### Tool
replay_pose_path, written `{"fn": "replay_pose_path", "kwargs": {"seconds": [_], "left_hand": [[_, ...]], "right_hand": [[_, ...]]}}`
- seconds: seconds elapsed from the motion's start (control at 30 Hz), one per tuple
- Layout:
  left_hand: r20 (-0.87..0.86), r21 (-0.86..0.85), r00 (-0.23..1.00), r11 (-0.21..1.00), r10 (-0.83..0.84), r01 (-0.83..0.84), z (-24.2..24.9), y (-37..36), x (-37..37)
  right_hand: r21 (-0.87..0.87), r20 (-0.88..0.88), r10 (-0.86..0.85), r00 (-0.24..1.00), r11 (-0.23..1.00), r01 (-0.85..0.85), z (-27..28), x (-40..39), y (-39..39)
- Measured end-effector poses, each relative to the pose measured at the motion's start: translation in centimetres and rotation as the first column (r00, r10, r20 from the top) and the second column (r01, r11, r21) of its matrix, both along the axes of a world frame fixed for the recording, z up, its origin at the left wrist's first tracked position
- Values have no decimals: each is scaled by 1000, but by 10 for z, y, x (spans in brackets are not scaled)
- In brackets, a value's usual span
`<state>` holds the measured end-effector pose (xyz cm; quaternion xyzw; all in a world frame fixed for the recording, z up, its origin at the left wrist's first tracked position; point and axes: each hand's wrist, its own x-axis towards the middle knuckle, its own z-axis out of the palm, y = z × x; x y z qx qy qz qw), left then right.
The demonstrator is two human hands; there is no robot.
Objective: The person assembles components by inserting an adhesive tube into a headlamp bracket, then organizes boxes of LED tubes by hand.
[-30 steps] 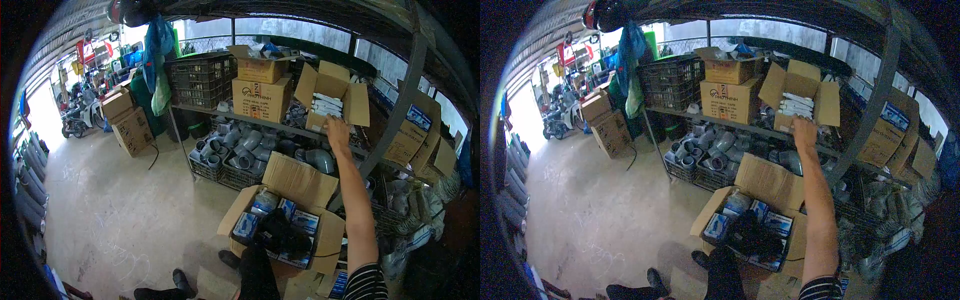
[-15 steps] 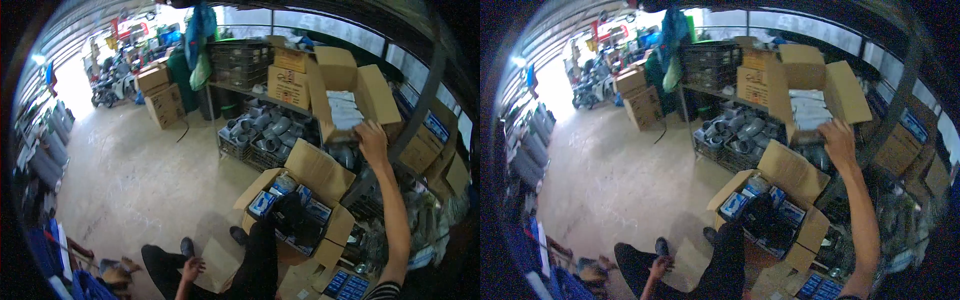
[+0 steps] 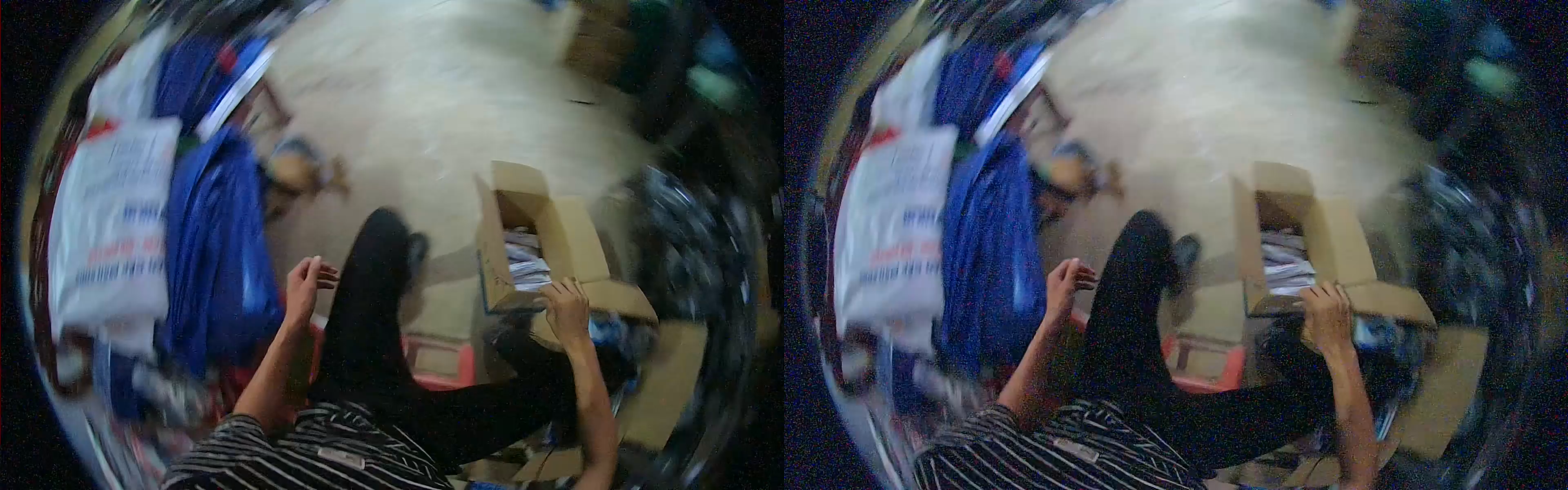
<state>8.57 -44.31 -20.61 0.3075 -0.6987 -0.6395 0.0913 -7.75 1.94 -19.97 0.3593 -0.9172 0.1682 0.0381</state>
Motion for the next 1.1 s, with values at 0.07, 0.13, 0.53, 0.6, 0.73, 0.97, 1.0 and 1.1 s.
{"fn": "replay_pose_path", "kwargs": {"seconds": [0.07,0.13,0.53,0.6,0.73,0.97,1.0,1.1], "left_hand": [[232,-167,963,981,135,-97,-43,-17,66],[452,-90,845,957,286,-276,-74,-15,127],[703,-691,297,719,646,72,-298,-27,256],[651,-670,339,724,679,-165,-352,-63,305],[740,-338,522,906,423,-255,-352,-96,286],[772,-373,543,927,329,-32,-421,-136,295],[766,-379,553,925,328,-24,-427,-138,296],[757,-403,557,915,341,-11,-433,-138,296]], "right_hand": [[-5,64,125,990,992,-125,-89,-32,-40],[60,115,303,946,948,-311,-162,-60,-74],[84,337,714,614,626,-775,-418,-70,-117],[190,458,649,607,596,-780,-416,-67,-121],[414,766,218,605,553,-723,-389,-87,-165],[350,570,27,821,896,-272,-293,-109,-183],[416,622,-110,775,885,-207,-272,-110,-184],[373,600,-166,782,924,-90,-268,-107,-141]]}}
